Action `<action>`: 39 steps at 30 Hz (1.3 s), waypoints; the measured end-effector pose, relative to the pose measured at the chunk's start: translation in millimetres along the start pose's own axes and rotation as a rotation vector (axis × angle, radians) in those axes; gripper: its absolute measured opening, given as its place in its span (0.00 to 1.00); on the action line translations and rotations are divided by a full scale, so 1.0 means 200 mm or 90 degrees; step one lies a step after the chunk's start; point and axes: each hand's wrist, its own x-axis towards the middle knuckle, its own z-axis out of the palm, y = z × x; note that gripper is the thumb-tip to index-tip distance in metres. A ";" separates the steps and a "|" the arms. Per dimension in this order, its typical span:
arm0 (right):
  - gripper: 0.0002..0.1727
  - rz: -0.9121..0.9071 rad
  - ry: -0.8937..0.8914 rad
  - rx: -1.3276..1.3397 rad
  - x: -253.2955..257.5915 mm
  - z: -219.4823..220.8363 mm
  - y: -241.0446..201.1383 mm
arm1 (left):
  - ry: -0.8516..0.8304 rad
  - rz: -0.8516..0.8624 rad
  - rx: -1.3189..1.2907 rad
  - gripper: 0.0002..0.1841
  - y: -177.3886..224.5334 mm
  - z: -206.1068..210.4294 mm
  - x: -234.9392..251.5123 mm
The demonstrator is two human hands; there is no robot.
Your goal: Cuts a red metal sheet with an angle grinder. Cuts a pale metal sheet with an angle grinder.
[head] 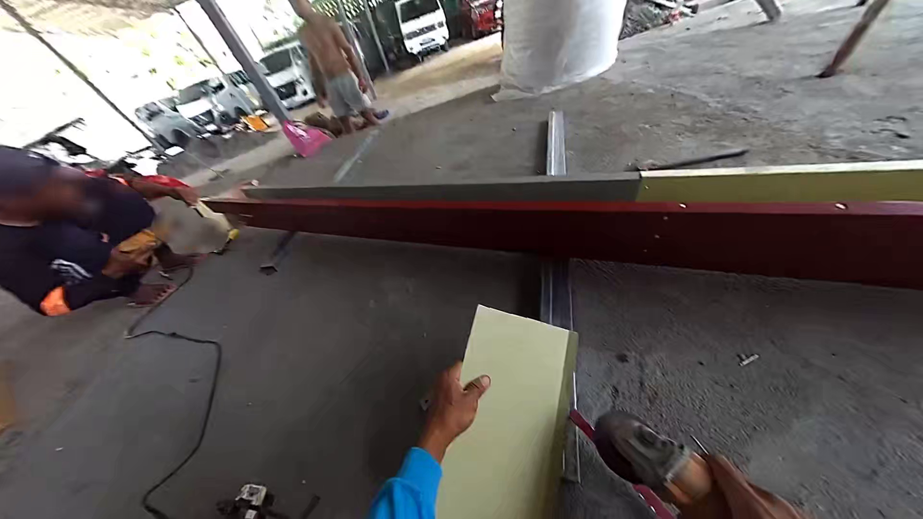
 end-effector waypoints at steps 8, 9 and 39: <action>0.45 0.016 0.097 -0.005 0.18 -0.02 -0.13 | 0.006 -0.006 0.059 0.19 0.05 0.01 -0.01; 0.43 0.016 0.102 0.001 0.21 -0.05 -0.15 | 0.005 0.000 0.057 0.18 0.06 0.01 -0.01; 0.41 -0.055 -0.109 -0.079 -0.12 0.13 -0.19 | -0.039 -0.088 -0.009 0.20 -0.02 0.03 0.09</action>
